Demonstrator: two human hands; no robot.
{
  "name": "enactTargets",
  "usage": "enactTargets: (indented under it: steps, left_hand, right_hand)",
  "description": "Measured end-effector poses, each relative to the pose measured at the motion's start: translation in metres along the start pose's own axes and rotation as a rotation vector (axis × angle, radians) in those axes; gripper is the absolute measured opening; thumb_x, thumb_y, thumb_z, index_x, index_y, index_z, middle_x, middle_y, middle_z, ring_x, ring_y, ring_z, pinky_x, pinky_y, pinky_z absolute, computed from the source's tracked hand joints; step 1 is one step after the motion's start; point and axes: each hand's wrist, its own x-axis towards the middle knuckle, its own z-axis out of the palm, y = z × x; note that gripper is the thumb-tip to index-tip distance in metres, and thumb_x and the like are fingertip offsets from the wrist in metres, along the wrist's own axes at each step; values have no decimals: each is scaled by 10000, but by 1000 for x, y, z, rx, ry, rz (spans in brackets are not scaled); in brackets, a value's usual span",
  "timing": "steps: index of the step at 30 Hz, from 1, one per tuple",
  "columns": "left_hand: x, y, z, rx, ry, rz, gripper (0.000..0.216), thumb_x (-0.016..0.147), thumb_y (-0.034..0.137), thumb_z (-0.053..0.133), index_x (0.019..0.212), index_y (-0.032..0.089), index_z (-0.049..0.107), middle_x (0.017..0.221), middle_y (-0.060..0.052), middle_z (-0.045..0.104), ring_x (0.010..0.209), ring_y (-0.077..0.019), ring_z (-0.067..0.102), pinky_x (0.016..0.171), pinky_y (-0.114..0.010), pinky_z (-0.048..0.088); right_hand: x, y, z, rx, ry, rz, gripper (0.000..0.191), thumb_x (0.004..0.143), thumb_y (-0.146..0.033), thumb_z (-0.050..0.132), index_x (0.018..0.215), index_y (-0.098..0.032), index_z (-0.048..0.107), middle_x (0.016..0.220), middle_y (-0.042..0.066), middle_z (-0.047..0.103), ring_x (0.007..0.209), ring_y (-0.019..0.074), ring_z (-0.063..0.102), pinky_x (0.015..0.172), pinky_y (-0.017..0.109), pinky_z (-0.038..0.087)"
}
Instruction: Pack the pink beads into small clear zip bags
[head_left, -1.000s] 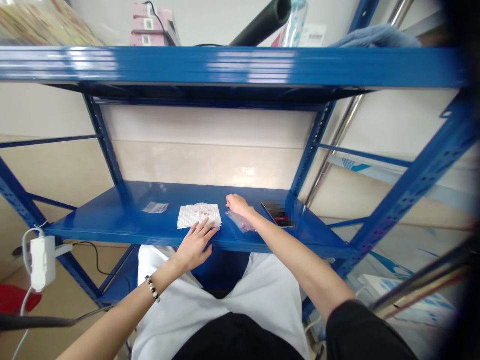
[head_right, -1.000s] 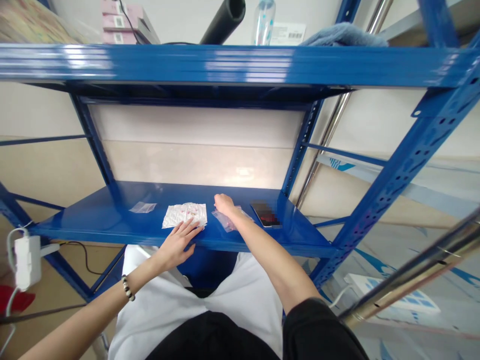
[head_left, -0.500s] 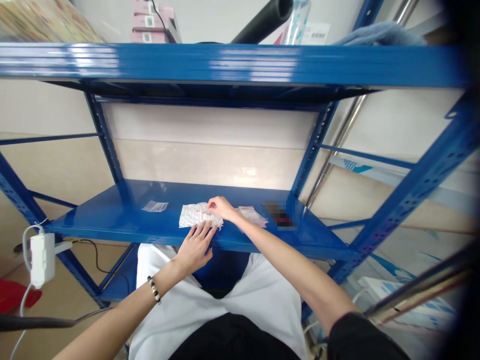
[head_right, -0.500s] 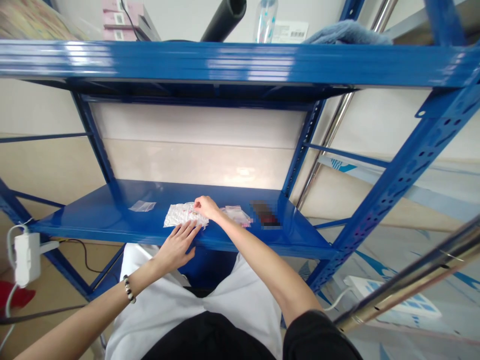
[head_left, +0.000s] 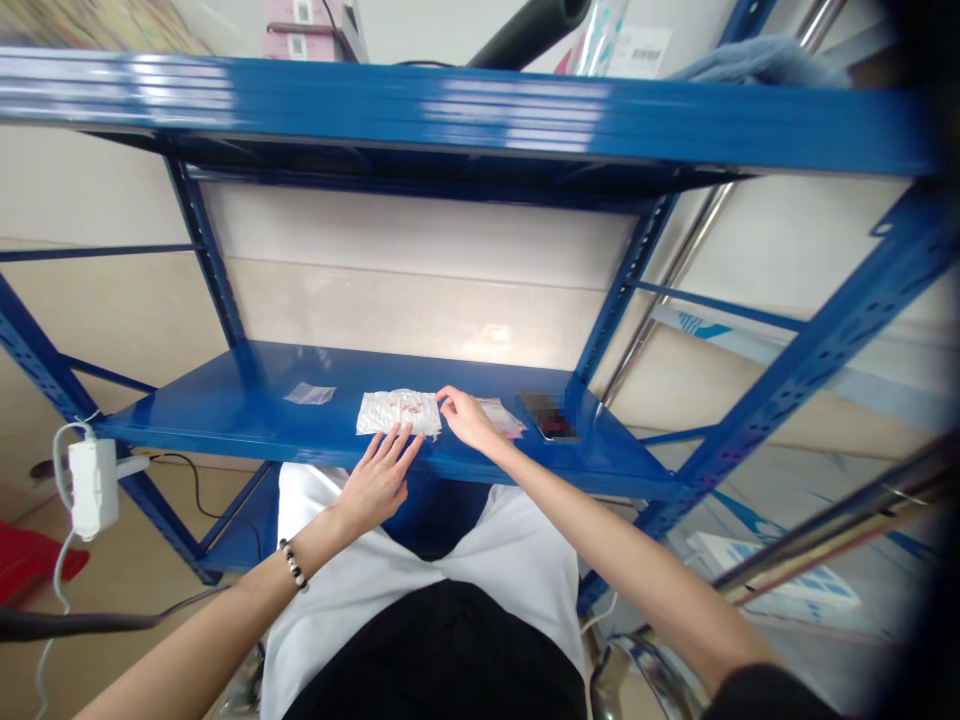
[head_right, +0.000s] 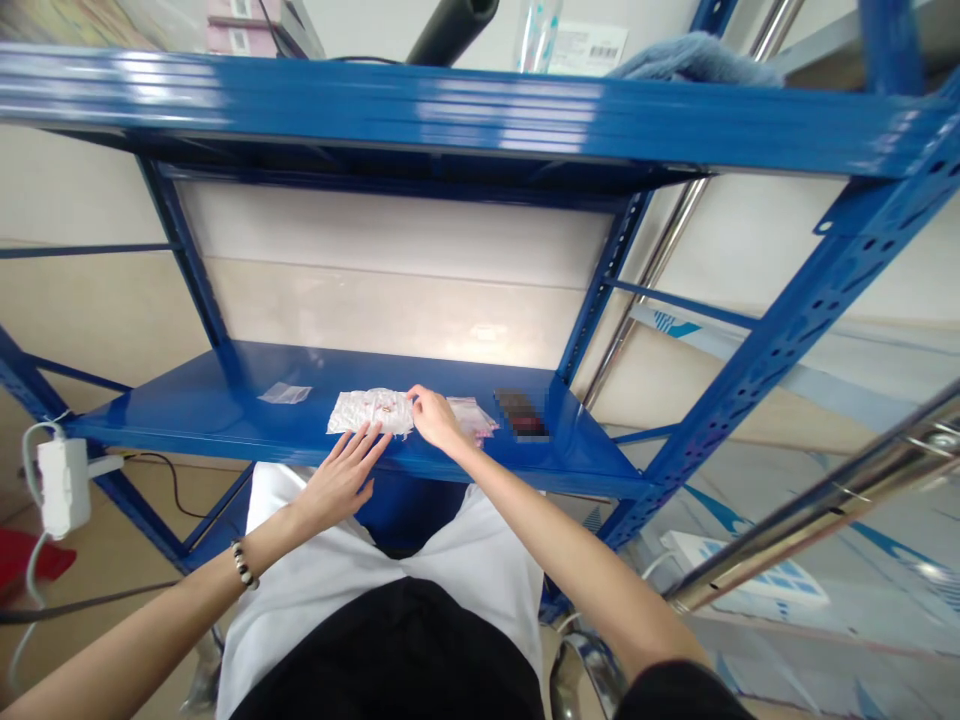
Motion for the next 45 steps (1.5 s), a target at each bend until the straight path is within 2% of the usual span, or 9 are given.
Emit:
enactTargets:
  steps: [4,7,10,13,19,23,27,34,45]
  left_hand:
    - [-13,23,-18,-57,-10,30,790,813,61,390,1546,206,131,1590,-64,224,1480,-240,107,1183,-451,177]
    - [-23,38,-32,-116,-36,38,771,835,60,373,1547,208,117,1592,-54,219,1482,-235,83,1188,-453,183]
    - [-32,48,-39,-180,-63,36,742,862,75,370,1546,211,118,1586,-53,241,1482,-235,87,1185,-457,212]
    - [-39,53,-38,-226,-84,40,713,876,92,375,1541,221,152,1566,-58,290,1479,-240,117,1178,-472,236]
    - [-47,56,-36,-293,-98,46,687,875,106,390,1528,231,213,1536,-67,346,1468,-257,168,1172,-494,252]
    - [-46,55,-36,-409,-85,8,624,911,163,397,1514,239,254,1508,-79,388,1454,-263,218,1159,-496,276]
    - [-35,59,-38,-653,-60,-128,550,972,298,383,1507,256,261,1477,-92,429,1406,-249,330,1138,-458,317]
    - [-22,63,-42,-1290,76,-412,463,972,501,350,1219,156,535,1032,-110,659,913,-207,646,714,-293,527]
    - [-25,45,-11,-1376,-43,-373,405,848,523,600,870,123,667,750,-42,642,639,-129,572,560,-221,440]
  right_hand:
    - [-50,11,-26,-245,69,-51,328,882,-147,455,1162,-227,605,1083,79,644,1030,217,559,917,325,401]
    - [-65,28,-45,-431,86,112,433,902,-294,508,1330,-226,513,1221,126,586,1127,293,511,947,392,379]
    - [-67,45,-53,-489,-32,321,542,923,-447,483,1399,-189,458,1229,161,587,1112,316,536,918,394,393]
    - [-65,52,-51,-496,-102,358,430,950,-427,448,1296,-206,573,1171,138,626,1072,277,569,908,353,393]
    - [-65,47,-53,-447,33,267,266,940,-269,478,1026,-193,718,997,147,687,983,275,588,864,351,406]
    - [-64,30,-69,-249,230,187,305,962,-279,433,1059,-191,709,1028,132,697,1043,273,575,946,388,393]
    - [-81,-14,-74,288,333,114,338,952,-392,461,1103,-203,698,1178,103,661,1083,261,584,929,383,453]
    - [-159,-88,-41,1184,-78,390,395,895,-484,560,1185,-238,664,1234,94,643,1123,251,599,882,381,515]
    - [-168,-71,3,1235,-287,533,202,813,-327,624,917,-170,697,919,102,725,846,216,671,686,304,491]
